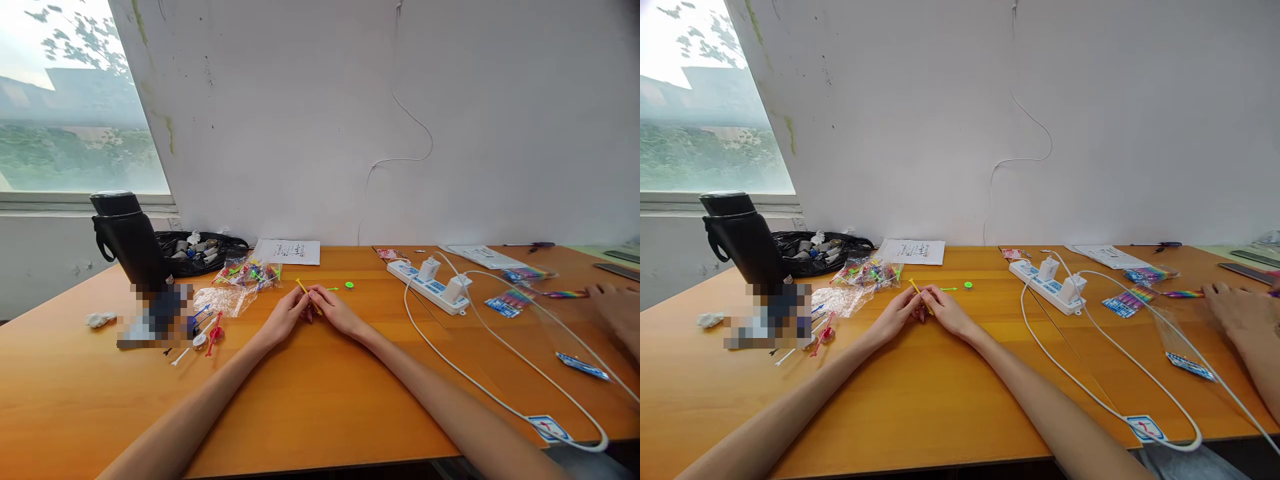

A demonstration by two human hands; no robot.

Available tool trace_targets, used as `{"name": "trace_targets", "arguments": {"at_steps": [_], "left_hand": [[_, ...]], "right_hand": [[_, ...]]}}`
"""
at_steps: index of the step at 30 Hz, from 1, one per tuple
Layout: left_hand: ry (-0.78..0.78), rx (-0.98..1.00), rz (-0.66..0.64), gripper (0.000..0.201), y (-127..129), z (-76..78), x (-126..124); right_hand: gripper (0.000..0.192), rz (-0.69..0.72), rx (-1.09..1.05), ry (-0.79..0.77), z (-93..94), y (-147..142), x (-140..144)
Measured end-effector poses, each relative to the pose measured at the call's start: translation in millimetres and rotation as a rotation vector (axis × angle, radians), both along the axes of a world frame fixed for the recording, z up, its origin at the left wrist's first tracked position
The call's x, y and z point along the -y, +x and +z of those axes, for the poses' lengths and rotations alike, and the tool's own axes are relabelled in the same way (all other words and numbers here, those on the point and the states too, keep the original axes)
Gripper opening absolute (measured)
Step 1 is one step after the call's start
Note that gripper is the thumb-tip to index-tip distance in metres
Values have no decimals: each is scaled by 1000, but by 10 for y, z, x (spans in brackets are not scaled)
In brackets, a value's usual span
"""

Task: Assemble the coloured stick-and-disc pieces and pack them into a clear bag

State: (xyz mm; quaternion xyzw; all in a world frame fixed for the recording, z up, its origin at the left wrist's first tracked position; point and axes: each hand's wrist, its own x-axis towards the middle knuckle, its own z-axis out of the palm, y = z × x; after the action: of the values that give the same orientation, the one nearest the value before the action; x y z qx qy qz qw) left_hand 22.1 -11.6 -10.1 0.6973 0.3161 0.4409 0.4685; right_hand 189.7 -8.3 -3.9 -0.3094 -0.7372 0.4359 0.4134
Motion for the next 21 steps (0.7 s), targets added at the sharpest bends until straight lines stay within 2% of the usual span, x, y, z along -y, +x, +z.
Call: {"name": "trace_targets", "arguments": {"at_steps": [7, 13, 21], "left_hand": [[-94, 146, 147, 44, -24, -18, -65], [-77, 147, 153, 47, -31, -12, -68], [-80, 125, 214, 49, -48, -8, -61]], "right_hand": [[39, -84, -19, -59, -78, -18, -27], [39, -138, -14, -40, -47, -12, -5], [31, -251, -224, -18, -92, 10, -107]]}}
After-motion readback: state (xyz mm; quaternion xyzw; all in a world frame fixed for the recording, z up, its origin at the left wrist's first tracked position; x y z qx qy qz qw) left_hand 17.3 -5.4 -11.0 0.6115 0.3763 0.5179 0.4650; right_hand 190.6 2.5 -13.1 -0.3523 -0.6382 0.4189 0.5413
